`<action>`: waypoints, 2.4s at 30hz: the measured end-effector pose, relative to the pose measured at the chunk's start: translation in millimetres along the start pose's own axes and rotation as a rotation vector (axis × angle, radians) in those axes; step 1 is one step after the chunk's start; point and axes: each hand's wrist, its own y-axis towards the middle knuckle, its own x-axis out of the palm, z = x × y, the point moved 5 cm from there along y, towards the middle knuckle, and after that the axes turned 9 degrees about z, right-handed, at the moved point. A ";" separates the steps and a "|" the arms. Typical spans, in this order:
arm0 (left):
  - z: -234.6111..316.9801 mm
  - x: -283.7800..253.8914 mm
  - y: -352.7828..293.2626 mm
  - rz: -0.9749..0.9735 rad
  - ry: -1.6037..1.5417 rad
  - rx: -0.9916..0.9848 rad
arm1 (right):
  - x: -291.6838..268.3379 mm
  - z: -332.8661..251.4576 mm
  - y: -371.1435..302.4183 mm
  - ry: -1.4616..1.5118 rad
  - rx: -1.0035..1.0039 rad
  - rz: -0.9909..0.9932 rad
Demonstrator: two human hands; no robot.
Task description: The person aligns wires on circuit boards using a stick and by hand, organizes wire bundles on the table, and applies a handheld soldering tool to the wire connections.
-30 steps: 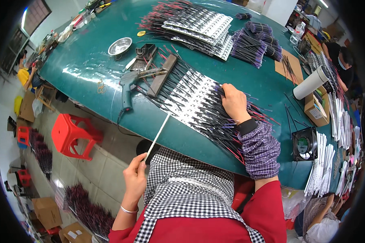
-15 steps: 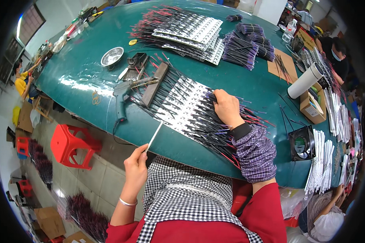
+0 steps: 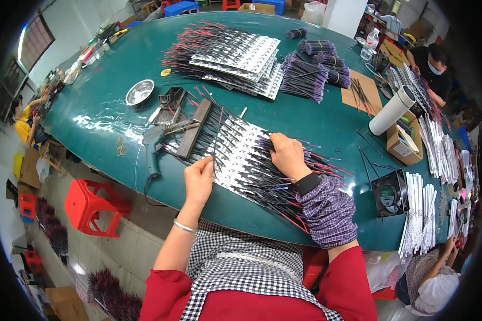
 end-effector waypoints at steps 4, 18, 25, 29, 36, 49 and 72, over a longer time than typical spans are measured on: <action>1.4 6.0 -10.7 -0.044 -0.179 -0.060 | 0.2 1.8 -1.0 0.002 0.006 -0.031; 20.7 9.4 -33.4 -0.077 -0.055 -0.009 | -30.1 1.9 -23.3 0.161 -0.061 -0.125; 32.9 43.6 -54.2 -0.177 0.087 0.470 | -27.1 8.0 -30.7 0.125 -0.016 -0.153; 40.9 49.9 -76.5 -0.233 0.289 0.717 | -47.6 2.5 -30.9 0.071 -0.064 -0.249; 51.1 68.7 -108.8 -0.357 0.623 0.984 | -184.4 6.5 -27.3 -0.164 0.233 0.053; 40.5 104.4 -143.9 -0.596 0.628 1.141 | 39.4 -21.7 64.5 -0.444 0.216 -0.153; 44.3 31.2 -106.1 -0.656 0.573 0.912 | 32.7 5.4 36.0 -0.240 0.307 -0.058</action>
